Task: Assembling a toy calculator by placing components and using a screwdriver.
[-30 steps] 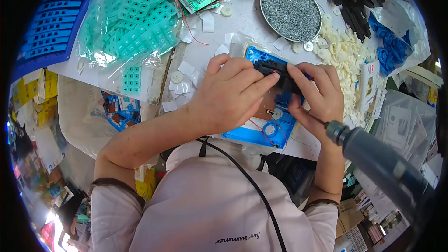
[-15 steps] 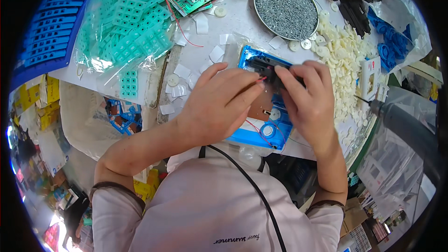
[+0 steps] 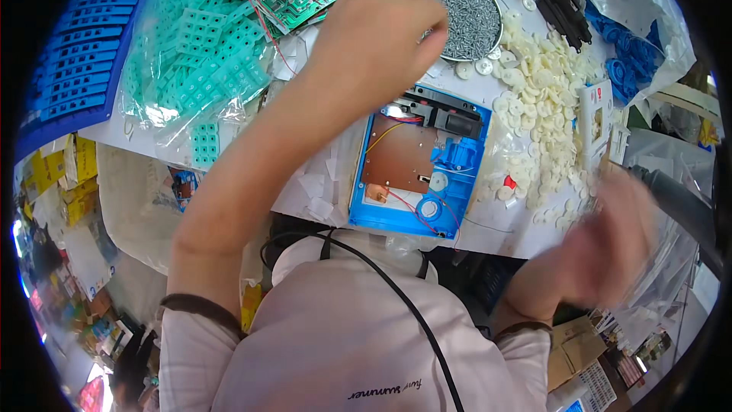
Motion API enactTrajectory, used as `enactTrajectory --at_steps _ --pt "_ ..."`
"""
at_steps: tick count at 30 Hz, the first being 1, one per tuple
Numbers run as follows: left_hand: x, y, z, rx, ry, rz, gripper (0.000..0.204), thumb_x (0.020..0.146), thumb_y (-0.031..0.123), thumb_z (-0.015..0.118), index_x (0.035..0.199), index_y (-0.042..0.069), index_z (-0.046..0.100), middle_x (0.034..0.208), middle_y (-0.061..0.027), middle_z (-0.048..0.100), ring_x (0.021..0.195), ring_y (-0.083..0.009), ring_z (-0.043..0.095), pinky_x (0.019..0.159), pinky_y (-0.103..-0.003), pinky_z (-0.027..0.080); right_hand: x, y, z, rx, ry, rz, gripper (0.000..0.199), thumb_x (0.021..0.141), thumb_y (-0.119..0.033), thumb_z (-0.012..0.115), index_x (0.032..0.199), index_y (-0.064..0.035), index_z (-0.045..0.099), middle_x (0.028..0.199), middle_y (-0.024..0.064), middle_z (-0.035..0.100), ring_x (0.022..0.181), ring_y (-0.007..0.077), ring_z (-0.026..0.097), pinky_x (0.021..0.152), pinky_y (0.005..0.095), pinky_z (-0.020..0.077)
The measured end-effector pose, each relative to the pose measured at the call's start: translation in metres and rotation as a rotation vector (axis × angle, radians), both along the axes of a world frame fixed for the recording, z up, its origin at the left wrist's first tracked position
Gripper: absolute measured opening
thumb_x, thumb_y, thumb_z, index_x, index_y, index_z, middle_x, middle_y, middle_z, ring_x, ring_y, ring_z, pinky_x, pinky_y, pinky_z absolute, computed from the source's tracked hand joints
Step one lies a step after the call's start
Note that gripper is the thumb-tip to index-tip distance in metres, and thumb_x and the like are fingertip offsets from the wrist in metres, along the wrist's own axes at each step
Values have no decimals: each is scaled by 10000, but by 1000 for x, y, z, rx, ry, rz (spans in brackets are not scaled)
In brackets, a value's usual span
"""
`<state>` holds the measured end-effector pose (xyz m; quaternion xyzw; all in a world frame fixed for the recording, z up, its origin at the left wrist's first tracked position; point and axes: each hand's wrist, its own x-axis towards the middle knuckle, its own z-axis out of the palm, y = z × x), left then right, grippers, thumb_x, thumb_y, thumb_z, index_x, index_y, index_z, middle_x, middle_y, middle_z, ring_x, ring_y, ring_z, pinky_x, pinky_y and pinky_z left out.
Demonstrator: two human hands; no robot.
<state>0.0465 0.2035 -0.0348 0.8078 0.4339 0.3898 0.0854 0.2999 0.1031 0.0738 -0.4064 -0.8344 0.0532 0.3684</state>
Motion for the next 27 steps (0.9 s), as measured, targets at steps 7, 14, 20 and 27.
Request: enactTrajectory --at_steps 7,14,20,27 --pt "32 43 -15 -135 428 1 205 891 199 596 827 61 733 877 -99 696 905 -297 647 866 -503 408 114 23 22 386 620 -216 470 922 -374 669 1261 -61 581 1053 104 614 933 293 598 942 562 481" --pt "36 51 -25 -147 423 57 159 864 235 684 913 87 716 854 -77 674 913 -294 651 858 -498 436 54 51 -9 -587 704 505 617 916 -292 742 1448 -93 503 965 32 519 860 197 504 921 481 471" --pt "17 -24 20 -24 138 -179 141 839 204 779 915 137 680 865 0 653 885 -217 636 933 -444 378 -2 66 -24 -625 786 706 545 983 -192 628 1501 -172 460 953 8 521 844 158 503 1002 458 472" --pt "26 -56 9 -187 -115 -298 149 793 134 804 874 163 683 848 47 674 838 -164 633 943 -428 352 -21 53 -20 -615 880 722 398 1034 -278 583 1406 -160 502 769 -49 530 673 101 489 756 327 454"
